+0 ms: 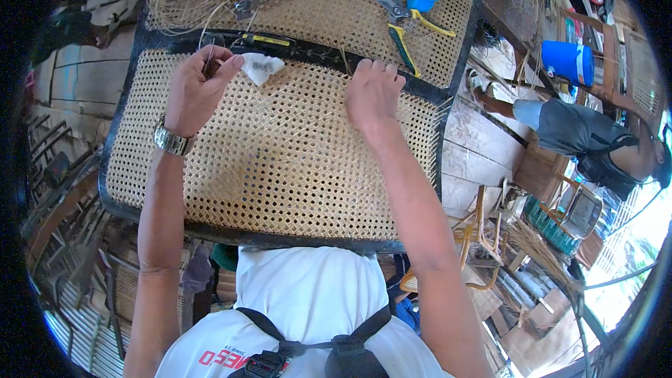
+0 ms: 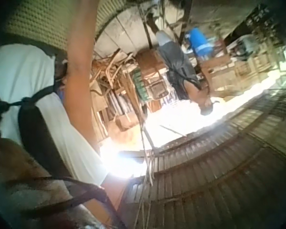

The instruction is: Repairing a rattan chair by attaching and securing rattan mesh to a wooden frame using a mallet and pliers.

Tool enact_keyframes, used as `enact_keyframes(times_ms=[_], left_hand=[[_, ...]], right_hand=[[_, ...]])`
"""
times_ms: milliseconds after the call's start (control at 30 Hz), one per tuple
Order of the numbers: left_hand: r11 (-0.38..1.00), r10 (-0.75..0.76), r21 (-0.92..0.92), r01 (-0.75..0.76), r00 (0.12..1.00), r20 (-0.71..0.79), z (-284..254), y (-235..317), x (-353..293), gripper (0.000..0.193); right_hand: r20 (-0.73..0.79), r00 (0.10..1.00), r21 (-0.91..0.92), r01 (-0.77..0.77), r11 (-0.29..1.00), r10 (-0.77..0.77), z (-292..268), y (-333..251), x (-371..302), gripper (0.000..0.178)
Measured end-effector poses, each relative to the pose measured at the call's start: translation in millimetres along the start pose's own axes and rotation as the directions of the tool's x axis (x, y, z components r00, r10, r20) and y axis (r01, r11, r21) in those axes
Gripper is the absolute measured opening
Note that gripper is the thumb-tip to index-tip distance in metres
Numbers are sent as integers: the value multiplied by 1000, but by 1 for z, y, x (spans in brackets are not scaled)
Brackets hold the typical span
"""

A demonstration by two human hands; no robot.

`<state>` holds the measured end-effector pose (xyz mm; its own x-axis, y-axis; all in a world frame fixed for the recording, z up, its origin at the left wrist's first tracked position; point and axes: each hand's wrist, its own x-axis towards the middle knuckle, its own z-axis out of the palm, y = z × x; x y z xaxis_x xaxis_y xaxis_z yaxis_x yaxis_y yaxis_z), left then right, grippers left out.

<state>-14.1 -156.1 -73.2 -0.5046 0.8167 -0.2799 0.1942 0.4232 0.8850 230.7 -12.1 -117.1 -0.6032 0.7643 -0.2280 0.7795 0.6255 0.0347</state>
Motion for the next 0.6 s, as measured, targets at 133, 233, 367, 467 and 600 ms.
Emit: enact_keyframes(times_ms=[133,233,367,467,600], left_hand=[[1000,5,-23,-5,1000,17,-1,-10,-9,27],[999,35,16,-36,998,49,-2,-14,-8,28],[996,66,52,-69,996,52,-5,-15,-8,30],[995,63,68,-69,995,81,-12,-18,-5,31],[997,56,42,-59,996,73,-14,-14,-3,30]], right_hand=[[122,992,-94,-34,995,45,-7,-7,15,24],[156,979,78,-144,986,131,1,6,22,21],[276,928,676,-371,637,248,25,56,18,20],[334,917,735,-399,548,219,22,59,21,16],[286,939,702,-341,625,190,26,64,23,18]])
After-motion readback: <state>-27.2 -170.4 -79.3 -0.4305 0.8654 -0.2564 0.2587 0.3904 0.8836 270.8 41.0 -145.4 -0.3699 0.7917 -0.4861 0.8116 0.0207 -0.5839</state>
